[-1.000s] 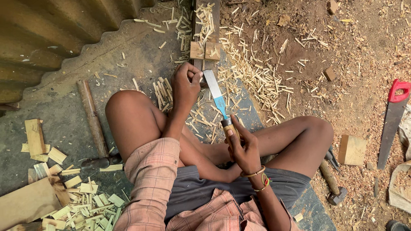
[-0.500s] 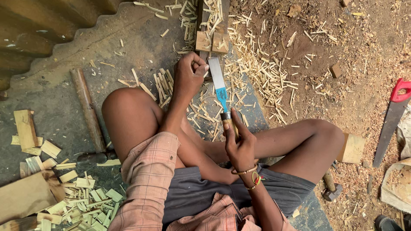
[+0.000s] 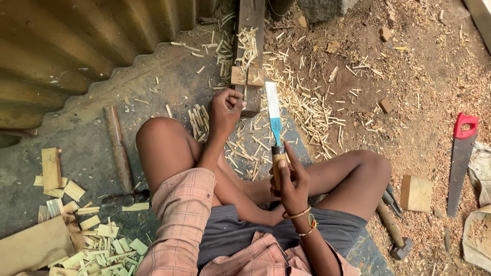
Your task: The person sits cross-legged on the ground and carves a small wooden block using a chisel and a wooden mallet. They repeatedly strike the chisel to remove wood shavings and occasionally adjust the block's position.
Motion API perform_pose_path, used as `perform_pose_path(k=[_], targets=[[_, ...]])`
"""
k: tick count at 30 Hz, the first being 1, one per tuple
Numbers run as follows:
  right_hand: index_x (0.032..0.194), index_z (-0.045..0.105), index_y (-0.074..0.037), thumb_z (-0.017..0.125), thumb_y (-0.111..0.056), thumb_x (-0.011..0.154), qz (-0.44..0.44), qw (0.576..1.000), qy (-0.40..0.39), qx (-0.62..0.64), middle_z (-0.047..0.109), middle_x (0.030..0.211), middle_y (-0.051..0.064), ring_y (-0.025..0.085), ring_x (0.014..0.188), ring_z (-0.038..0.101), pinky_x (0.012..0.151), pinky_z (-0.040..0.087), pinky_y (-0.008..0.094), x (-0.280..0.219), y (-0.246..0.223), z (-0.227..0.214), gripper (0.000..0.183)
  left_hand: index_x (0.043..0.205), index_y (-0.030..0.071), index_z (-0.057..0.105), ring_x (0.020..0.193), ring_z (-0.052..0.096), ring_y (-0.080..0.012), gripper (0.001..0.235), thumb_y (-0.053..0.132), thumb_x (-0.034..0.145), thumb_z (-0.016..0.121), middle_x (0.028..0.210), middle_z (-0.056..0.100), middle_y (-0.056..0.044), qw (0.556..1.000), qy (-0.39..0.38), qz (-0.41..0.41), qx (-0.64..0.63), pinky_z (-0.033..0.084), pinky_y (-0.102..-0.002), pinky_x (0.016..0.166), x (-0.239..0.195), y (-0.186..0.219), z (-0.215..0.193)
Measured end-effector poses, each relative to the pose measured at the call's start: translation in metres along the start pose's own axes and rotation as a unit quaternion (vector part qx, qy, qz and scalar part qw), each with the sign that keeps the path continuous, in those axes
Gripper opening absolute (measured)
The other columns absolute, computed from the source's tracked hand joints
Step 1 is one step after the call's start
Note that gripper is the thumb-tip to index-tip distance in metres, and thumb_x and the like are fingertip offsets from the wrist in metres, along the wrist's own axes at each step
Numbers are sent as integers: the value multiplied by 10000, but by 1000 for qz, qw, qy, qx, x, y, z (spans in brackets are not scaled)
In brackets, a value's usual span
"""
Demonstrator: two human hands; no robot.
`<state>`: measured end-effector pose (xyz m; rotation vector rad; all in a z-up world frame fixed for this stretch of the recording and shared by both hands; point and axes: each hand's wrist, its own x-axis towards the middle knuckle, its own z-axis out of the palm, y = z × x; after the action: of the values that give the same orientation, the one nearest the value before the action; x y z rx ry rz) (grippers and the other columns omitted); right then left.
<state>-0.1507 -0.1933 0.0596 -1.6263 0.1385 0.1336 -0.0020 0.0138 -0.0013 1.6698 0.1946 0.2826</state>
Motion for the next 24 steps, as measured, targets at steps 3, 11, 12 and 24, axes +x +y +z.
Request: perform_pose_path(k=[3,11,12,24], targets=[[1558,455,-141,555,-226,1031,10,999,14,-31,649,751,16,63,539,563,460,469,235,-8,4,-14,543,918,17,679,661,571,-188,267,55,728,863,793,577,-70,982,54,98,150,487,-341,614,-8,10,4],[1535,492,-120,581,-258,1011,56,998,-16,-40,630,724,12,61,526,531,433,434,242,-19,22,-22,549,951,30,718,693,642,-166,127,72,869,805,861,654,-74,985,64,55,151,506,-321,642,-8,16,11],[1532,492,-115,584,-258,1007,50,998,-22,-37,635,733,8,59,531,535,432,437,242,-18,22,-22,552,960,30,736,679,658,-144,101,74,889,793,859,676,-72,990,60,23,122,512,-301,629,-9,16,9],[1528,492,-124,626,-222,982,49,997,-52,29,592,720,-1,63,475,472,406,395,243,2,41,-22,571,1103,-51,716,831,721,-106,206,105,969,700,986,747,-59,981,-85,-19,-175,597,-260,771,-60,52,-6]])
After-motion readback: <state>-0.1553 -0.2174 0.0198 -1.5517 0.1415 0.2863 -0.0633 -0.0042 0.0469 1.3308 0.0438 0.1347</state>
